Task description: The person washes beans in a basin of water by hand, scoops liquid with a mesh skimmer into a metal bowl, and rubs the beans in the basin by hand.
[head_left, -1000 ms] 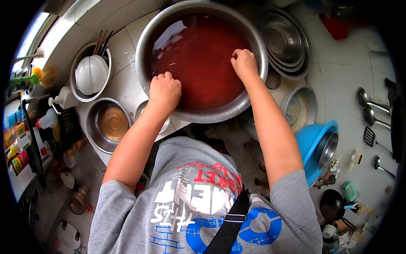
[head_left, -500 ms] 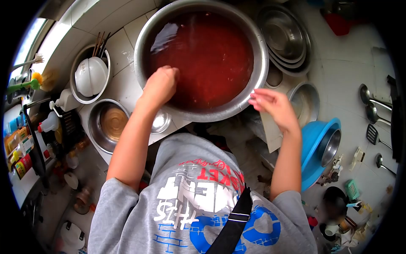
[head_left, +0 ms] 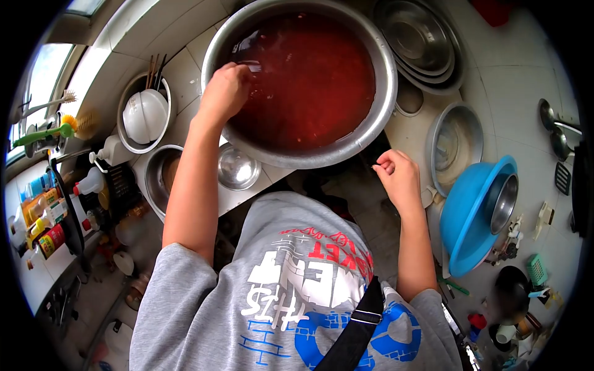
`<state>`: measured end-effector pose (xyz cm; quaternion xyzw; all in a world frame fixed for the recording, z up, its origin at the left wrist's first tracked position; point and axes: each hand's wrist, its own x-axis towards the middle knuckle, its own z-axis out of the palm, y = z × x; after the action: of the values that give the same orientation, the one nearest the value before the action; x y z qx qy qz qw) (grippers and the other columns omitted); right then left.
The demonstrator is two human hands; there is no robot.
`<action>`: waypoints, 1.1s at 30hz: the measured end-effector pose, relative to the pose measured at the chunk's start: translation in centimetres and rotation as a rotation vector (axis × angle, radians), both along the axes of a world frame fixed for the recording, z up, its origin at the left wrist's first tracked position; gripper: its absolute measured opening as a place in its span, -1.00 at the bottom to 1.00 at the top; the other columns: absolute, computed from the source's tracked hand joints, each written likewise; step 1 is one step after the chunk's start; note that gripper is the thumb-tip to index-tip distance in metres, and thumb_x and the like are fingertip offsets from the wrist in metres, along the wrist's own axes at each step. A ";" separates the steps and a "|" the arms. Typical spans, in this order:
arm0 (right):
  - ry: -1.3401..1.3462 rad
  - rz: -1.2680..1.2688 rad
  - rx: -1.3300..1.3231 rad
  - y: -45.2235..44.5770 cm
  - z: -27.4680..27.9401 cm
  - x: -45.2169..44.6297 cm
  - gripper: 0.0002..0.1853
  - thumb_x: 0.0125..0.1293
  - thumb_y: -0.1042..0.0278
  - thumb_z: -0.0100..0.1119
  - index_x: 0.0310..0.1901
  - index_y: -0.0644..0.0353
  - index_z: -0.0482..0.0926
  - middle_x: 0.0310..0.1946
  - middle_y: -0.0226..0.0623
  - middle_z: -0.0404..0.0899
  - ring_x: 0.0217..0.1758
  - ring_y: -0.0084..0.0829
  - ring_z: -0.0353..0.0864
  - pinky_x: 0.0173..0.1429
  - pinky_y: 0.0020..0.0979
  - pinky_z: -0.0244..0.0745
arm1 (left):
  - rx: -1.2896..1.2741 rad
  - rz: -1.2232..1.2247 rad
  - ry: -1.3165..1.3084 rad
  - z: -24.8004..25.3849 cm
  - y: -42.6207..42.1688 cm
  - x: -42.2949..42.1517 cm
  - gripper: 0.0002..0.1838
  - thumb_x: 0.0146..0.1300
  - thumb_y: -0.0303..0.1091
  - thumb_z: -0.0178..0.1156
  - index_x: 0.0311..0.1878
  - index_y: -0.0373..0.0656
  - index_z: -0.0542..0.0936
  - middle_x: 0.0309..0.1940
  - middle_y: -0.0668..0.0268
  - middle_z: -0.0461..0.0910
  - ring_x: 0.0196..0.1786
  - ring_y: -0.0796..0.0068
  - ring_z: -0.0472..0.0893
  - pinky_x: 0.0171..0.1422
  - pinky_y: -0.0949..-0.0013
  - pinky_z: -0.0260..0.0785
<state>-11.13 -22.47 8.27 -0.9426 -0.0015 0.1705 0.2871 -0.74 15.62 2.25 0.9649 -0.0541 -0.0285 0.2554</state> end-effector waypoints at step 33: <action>-0.291 0.259 -0.177 7.4 -8.5 16.9 -0.64 0.26 0.36 0.28 0.09 0.19 0.60 0.06 0.01 0.56 0.13 0.05 0.58 0.23 -0.09 0.52 | 0.160 0.042 0.179 -3.0 -2.4 -1.6 -0.85 0.29 -0.50 0.03 -0.16 -0.28 0.57 -0.14 -0.06 0.63 -0.09 -0.06 0.70 -0.02 0.02 0.60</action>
<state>5.78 -15.05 -0.24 -0.9707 -0.1491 0.0675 0.1757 -2.36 13.19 -0.73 0.9768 -0.0086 -0.1133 0.1818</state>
